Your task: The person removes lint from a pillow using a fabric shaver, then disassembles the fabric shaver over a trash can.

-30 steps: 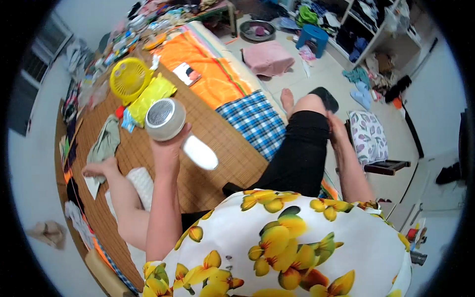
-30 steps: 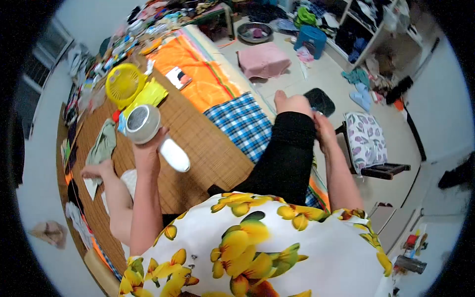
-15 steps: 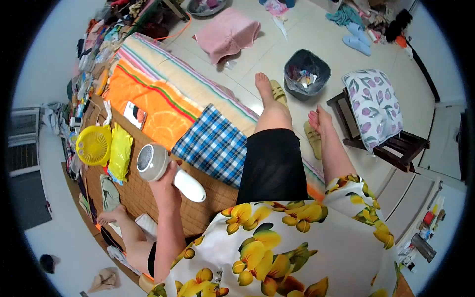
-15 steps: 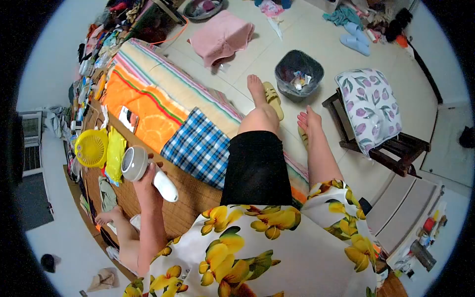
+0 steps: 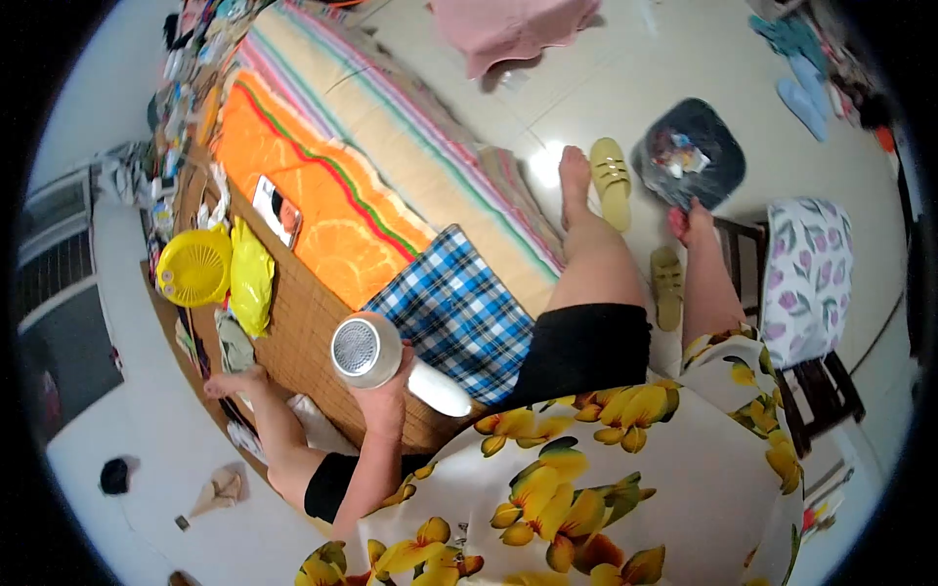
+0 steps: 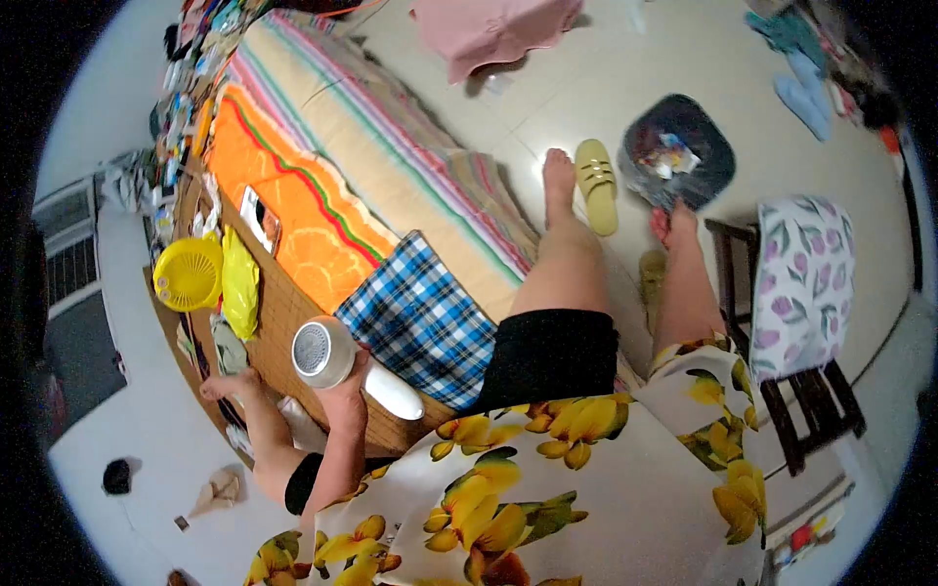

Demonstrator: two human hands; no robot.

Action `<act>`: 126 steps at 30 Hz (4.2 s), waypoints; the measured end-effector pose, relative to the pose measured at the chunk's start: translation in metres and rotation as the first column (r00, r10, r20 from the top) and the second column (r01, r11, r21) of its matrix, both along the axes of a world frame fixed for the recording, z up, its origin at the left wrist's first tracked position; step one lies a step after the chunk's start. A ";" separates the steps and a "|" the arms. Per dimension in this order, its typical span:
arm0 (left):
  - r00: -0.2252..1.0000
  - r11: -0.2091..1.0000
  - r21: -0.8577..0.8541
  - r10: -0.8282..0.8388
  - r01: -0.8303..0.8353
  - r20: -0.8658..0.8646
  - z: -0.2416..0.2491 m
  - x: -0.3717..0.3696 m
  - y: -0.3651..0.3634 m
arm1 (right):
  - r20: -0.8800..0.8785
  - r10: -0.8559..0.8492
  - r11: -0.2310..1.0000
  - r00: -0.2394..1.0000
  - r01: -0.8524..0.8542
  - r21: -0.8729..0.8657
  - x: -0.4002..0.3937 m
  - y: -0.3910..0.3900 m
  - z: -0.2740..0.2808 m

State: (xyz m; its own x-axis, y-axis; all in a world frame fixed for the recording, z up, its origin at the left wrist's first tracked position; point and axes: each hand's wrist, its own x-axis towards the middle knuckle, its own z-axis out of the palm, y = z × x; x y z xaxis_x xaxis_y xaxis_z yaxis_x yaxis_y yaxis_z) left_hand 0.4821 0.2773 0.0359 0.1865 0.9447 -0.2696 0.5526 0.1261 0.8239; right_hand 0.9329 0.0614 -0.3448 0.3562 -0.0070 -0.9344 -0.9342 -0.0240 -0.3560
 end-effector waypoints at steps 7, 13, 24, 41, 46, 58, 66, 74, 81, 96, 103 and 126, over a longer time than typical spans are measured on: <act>0.997 1.000 0.013 0.029 -0.028 -0.078 0.001 -0.001 0.007 | 0.178 -0.072 0.995 0.981 0.084 -0.059 0.008 0.004 -0.008; 0.998 0.980 0.186 -0.064 0.068 -0.030 0.017 -0.030 0.010 | 0.544 0.147 0.934 0.826 -0.297 0.200 -0.012 0.057 0.194; 0.827 0.922 0.336 -0.033 -0.191 0.561 0.180 -0.139 -0.018 | 0.814 0.536 0.496 0.223 -0.864 -0.090 -0.203 0.107 0.501; 0.929 0.837 0.511 -0.325 0.196 0.177 0.152 -0.166 -0.036 | 0.849 0.244 0.401 -0.468 -0.749 -0.528 -0.376 0.098 0.553; 0.968 0.775 0.591 -0.250 0.223 -0.037 0.147 -0.160 -0.043 | 0.995 0.065 0.160 -0.076 -0.983 -0.086 -0.441 0.128 0.545; 0.902 0.825 0.367 -0.398 0.431 -0.166 0.117 -0.171 -0.049 | 0.936 0.219 0.070 -0.276 -0.952 -0.298 -0.474 0.131 0.501; 0.913 0.864 0.320 -0.407 0.389 -0.012 0.116 -0.177 -0.047 | 0.943 0.089 0.079 -0.321 -0.941 -0.328 -0.477 0.131 0.497; 0.891 0.849 0.339 -0.449 0.404 0.062 0.114 -0.179 -0.043 | 0.928 0.028 0.109 -0.372 -0.921 -0.373 -0.478 0.134 0.498; 0.887 0.849 0.323 -0.458 0.418 0.057 0.112 -0.180 -0.043 | 0.932 0.018 0.106 -0.362 -0.926 -0.362 -0.477 0.133 0.498; 0.927 0.860 0.379 -0.376 0.342 0.016 0.105 -0.176 -0.049 | 0.916 0.059 0.143 -0.396 -0.905 -0.400 -0.483 0.131 0.497; 0.878 0.863 0.272 -0.466 0.425 0.106 0.114 -0.176 -0.042 | 0.901 -0.038 0.212 -0.432 -0.885 -0.415 -0.481 0.132 0.504; 0.764 0.721 0.340 0.645 -0.604 -0.010 0.013 -0.321 -0.159 | 0.908 0.368 -0.042 -0.200 -0.979 -0.199 -0.466 0.137 0.507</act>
